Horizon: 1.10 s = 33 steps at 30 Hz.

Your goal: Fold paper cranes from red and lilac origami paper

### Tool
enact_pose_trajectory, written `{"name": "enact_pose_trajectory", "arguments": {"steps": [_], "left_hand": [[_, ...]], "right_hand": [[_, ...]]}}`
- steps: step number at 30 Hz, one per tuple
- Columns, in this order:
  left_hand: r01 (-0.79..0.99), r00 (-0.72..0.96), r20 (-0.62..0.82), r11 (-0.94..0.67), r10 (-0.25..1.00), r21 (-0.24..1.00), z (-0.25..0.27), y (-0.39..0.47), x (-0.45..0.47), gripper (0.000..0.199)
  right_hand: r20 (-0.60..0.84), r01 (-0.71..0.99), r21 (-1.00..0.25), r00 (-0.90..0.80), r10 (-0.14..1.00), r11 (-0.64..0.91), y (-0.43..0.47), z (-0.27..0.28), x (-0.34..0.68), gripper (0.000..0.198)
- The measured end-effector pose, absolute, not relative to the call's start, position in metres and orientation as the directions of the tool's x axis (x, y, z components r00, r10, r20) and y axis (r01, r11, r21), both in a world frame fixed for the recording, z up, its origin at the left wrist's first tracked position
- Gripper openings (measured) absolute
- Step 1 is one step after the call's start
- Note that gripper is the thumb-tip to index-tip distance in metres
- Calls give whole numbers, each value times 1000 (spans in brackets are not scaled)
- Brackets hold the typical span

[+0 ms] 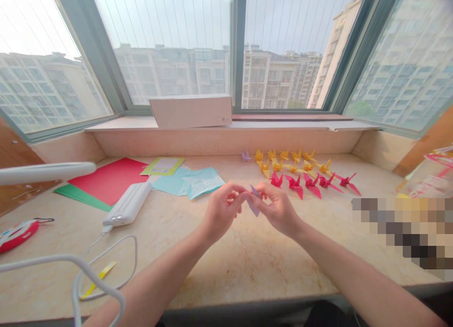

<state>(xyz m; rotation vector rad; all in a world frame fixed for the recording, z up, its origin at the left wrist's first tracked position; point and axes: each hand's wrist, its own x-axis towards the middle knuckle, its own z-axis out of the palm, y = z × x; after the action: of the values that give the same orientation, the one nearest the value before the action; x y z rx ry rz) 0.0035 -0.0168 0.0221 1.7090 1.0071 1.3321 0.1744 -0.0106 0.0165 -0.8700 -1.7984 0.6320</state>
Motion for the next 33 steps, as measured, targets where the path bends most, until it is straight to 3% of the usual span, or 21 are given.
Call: {"name": "enact_pose_trajectory", "arguments": {"steps": [11, 16, 27, 33], "left_hand": [[165, 117, 369, -384, 922, 908, 20, -12, 1, 31], [214, 201, 361, -400, 911, 891, 19, -13, 3, 31], [190, 203, 318, -356, 926, 915, 19, -14, 6, 27], [62, 144, 351, -363, 925, 930, 14, -9, 5, 27]], "right_hand": [[401, 76, -907, -141, 905, 414, 2, 4, 174, 32], [420, -24, -907, -132, 898, 421, 5, 3, 173, 34], [461, 41, -880, -174, 871, 474, 7, 8, 179, 27], [457, -21, -888, -142, 878, 459, 6, 13, 180, 25]]}}
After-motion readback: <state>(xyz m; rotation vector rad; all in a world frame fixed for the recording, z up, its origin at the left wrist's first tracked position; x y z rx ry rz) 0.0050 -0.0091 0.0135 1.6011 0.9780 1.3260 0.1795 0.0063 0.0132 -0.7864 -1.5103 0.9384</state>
